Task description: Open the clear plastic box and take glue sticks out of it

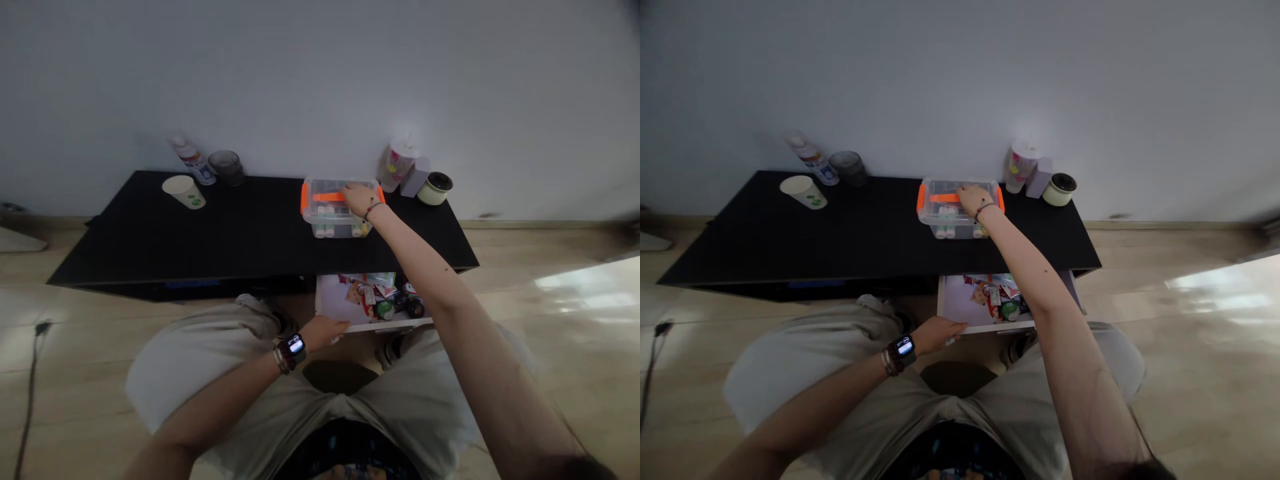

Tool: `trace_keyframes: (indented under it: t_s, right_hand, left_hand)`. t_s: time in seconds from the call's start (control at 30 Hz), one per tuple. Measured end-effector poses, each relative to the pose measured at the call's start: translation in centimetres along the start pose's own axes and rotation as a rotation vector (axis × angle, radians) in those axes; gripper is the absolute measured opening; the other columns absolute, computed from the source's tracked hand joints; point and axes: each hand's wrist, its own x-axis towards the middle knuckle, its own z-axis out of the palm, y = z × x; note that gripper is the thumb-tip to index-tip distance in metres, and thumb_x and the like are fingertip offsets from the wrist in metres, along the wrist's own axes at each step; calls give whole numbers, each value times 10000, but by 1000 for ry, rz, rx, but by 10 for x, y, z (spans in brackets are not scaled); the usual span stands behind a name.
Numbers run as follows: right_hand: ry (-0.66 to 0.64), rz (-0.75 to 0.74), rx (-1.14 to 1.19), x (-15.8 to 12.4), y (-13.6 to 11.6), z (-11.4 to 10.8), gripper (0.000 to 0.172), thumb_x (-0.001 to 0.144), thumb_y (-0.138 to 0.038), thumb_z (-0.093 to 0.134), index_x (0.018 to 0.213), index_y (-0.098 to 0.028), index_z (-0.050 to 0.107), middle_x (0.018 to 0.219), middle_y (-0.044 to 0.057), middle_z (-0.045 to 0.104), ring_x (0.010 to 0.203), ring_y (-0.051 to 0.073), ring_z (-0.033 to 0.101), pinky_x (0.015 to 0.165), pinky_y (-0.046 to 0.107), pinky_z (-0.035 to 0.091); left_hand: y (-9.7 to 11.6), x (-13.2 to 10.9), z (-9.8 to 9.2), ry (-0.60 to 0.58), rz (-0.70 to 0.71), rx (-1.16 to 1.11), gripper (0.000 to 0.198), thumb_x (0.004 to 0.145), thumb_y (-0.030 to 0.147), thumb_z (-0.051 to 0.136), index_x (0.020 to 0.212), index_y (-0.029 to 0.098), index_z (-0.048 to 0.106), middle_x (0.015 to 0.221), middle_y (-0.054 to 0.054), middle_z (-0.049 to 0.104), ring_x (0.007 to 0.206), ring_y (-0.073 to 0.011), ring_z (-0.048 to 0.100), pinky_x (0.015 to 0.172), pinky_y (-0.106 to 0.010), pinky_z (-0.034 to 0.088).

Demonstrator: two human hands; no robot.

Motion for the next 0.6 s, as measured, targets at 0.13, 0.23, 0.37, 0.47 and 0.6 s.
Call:
trace_keyframes:
  t_s: [0.13,0.23,0.37,0.47,0.6]
  right_hand:
    - [-19,1,-12,3,0,-2,341,975,-91,434,1275,-49,590,1279,189,597,1173,258,576,930,334,429]
    - [-46,-44,21,-5,2,-6,411,924,-239,622,1270,-24,569,1261,188,602,1115,233,574,901,302,398]
    - [4,-90,87,-41,4,-16,442,871,-316,665,1195,-29,579,1211,176,623,1044,207,558,837,274,353]
    - [7,-84,123,-80,8,-26,397,849,-320,657,1146,-67,587,1163,153,641,991,206,559,775,279,331]
    - [-82,-100,179,-134,17,-32,341,821,-373,660,1037,-114,610,1028,108,669,850,186,566,688,277,317]
  left_hand:
    - [6,-3,3,-24,47,57,369,932,283,595,1298,229,599,1030,-78,756,863,-202,717,726,-272,537]
    - [12,-7,5,-42,72,99,354,935,306,594,1277,217,613,924,-80,755,833,-207,715,718,-276,535]
    - [20,-9,6,-53,92,138,353,931,290,594,1269,189,605,889,-104,748,812,-231,716,702,-307,539]
    - [24,-9,5,-57,98,156,341,929,260,596,1256,165,605,879,-114,746,801,-242,715,700,-321,540]
    - [26,-10,6,-47,94,169,357,936,233,584,1282,145,592,895,-116,749,810,-245,713,709,-326,537]
